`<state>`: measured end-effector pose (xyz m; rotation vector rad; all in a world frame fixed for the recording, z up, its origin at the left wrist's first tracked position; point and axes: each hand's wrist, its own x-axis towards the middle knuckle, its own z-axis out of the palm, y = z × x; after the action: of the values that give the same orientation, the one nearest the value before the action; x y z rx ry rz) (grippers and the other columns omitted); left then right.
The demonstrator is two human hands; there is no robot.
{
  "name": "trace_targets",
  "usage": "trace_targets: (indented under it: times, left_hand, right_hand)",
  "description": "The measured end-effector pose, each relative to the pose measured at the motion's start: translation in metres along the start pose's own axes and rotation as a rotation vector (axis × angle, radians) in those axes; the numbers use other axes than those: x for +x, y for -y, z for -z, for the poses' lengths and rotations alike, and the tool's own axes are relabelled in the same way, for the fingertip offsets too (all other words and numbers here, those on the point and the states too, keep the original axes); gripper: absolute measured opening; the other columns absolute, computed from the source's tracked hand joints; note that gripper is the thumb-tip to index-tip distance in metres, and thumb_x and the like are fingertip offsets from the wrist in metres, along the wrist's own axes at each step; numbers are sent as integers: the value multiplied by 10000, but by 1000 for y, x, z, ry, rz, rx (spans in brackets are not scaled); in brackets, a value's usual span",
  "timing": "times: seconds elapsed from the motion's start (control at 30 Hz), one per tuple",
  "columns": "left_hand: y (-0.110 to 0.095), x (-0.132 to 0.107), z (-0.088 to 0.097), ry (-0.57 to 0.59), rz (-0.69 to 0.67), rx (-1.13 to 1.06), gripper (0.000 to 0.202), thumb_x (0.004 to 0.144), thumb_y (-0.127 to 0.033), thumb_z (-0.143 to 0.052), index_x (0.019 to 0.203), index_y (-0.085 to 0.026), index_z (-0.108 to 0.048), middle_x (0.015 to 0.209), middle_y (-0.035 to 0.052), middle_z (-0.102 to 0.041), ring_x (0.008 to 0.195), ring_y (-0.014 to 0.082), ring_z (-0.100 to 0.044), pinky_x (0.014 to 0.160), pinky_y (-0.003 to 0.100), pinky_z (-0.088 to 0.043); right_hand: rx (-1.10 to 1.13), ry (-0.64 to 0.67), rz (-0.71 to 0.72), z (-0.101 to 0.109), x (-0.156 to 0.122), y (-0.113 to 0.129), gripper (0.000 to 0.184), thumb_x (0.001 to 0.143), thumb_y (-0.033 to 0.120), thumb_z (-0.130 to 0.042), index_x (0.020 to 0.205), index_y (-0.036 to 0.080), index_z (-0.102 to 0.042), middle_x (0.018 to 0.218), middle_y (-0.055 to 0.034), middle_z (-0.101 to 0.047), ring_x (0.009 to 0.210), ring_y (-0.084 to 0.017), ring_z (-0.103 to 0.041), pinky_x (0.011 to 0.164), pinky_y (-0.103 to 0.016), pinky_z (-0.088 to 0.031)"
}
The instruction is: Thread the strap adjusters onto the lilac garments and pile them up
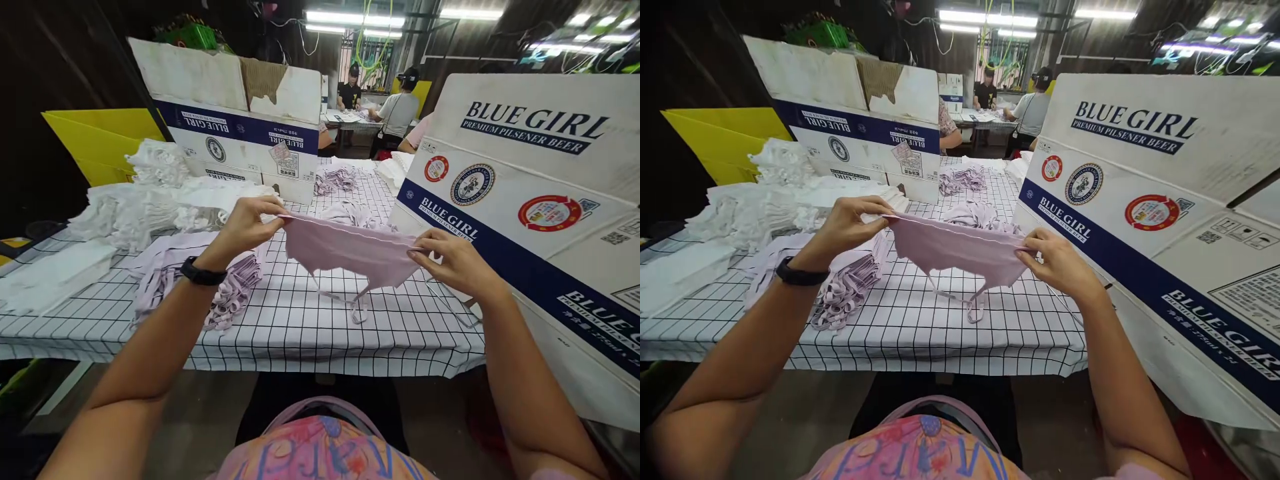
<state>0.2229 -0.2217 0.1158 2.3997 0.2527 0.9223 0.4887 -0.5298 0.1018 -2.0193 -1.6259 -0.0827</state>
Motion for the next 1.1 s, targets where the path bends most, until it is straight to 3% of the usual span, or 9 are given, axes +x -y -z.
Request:
trace_targets:
  times: [0.13,0.27,0.37,0.47,0.6,0.77,0.93,1.1]
  left_hand:
    - [-10,7,3,-67,-49,91,125,788,-303,-700,793,-220,-793,845,41,-753,794,204,-678,718,300,-507]
    - [-12,10,11,-54,-113,226,113,782,-279,-676,708,-224,-741,784,30,-726,753,199,-653,707,305,-463]
    - [-10,10,17,-49,-138,316,141,795,-286,-678,673,-216,-694,761,24,-705,735,190,-619,733,313,-438]
    - [-12,6,22,-76,-166,375,153,820,-263,-676,687,-186,-684,743,32,-696,720,177,-603,713,316,-417]
    - [-22,2,27,-107,-128,304,121,845,-241,-669,771,-171,-735,803,48,-744,714,165,-640,649,304,-442]
    - [-34,1,30,-221,-51,41,136,809,-336,-785,816,-205,-748,840,21,-756,800,183,-691,705,319,-562]
    - [-46,8,42,-352,-47,-63,237,797,-368,-860,877,-206,-707,825,-37,-709,795,118,-651,789,317,-594]
    - [-67,5,58,-434,-117,-42,294,694,-141,-920,933,-209,-763,695,-71,-647,636,75,-563,641,287,-544]
  right_hand:
    - [-5,-21,13,9,0,0,327,945,515,-610,887,235,-768,1060,-101,-670,776,-208,-618,684,-379,-486]
    - [118,17,20,17,1,-10,329,937,525,-640,807,244,-752,1116,-96,-672,926,-243,-641,685,-355,-505]
    - [188,-52,9,22,-1,-18,312,913,507,-684,773,232,-733,1152,-93,-672,1031,-264,-638,729,-341,-511]
    - [226,-107,-32,25,-2,-15,235,909,427,-693,829,210,-737,1082,-98,-701,972,-246,-644,751,-339,-496]
    - [185,-245,-113,26,0,2,128,830,292,-691,837,180,-753,759,-45,-692,722,-178,-596,668,-326,-454]
    - [366,-528,-212,29,12,30,72,700,172,-692,701,169,-764,574,22,-618,561,-108,-530,570,-264,-441]
    - [500,-768,-55,40,23,51,204,693,42,-607,748,129,-783,625,-2,-670,552,-100,-593,589,-275,-515]
    - [414,-784,-28,54,16,78,230,736,-17,-584,819,102,-762,632,4,-648,540,-78,-582,564,-280,-500]
